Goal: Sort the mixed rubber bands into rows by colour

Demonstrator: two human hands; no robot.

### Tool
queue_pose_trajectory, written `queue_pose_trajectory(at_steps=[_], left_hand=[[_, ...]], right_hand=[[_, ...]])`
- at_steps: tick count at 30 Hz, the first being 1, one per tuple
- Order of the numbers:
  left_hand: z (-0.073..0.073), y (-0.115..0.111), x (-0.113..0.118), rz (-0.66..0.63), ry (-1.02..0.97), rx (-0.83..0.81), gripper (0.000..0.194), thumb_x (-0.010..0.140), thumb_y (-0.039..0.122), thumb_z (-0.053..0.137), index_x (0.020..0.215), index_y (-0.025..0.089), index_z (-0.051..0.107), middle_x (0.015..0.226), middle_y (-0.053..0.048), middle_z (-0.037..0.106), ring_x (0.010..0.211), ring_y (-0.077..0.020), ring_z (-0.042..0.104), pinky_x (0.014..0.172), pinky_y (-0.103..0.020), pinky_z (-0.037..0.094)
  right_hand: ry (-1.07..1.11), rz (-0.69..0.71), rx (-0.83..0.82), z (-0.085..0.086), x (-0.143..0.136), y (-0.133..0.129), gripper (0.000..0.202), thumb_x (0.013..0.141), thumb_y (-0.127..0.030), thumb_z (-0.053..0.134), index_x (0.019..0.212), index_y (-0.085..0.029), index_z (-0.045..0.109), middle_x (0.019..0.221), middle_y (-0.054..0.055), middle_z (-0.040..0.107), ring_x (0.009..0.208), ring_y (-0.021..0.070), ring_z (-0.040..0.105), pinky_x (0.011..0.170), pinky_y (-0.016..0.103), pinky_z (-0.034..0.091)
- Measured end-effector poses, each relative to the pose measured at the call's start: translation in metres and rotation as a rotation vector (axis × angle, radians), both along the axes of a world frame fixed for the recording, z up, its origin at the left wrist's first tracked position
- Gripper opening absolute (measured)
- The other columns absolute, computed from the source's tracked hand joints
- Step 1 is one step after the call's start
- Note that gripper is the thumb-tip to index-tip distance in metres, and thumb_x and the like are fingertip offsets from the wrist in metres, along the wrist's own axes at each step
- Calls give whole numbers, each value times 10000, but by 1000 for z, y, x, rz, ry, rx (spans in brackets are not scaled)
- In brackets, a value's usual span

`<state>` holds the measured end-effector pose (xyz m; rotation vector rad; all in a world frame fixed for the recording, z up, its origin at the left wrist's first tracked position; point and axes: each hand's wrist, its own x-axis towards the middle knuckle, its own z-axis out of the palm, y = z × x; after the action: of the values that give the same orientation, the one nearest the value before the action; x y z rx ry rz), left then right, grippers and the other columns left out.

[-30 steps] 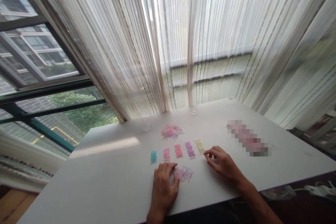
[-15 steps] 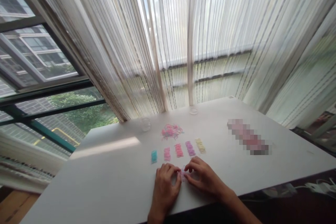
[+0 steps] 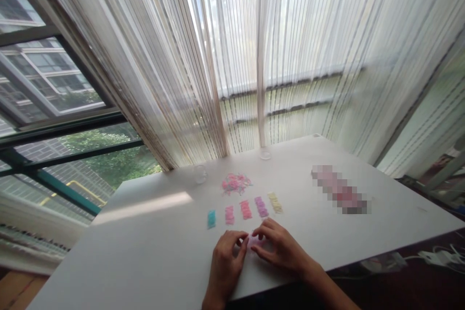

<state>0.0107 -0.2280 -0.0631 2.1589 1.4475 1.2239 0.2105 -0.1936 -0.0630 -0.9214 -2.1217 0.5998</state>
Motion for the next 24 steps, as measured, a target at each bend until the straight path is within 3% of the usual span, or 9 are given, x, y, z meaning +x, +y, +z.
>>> queue_pose_trajectory(at_steps=[24], left_hand=[[4,-3,1,-51,-34,-23,123,971,266,594,988,229,710,902,-42,748,810,-178,711,727,-275,597]], right_hand=[[-34,-45,54,-3,-2,1,69,915,-164,636,893,-217,675,845,35,651,795,197,625,699,312,525]])
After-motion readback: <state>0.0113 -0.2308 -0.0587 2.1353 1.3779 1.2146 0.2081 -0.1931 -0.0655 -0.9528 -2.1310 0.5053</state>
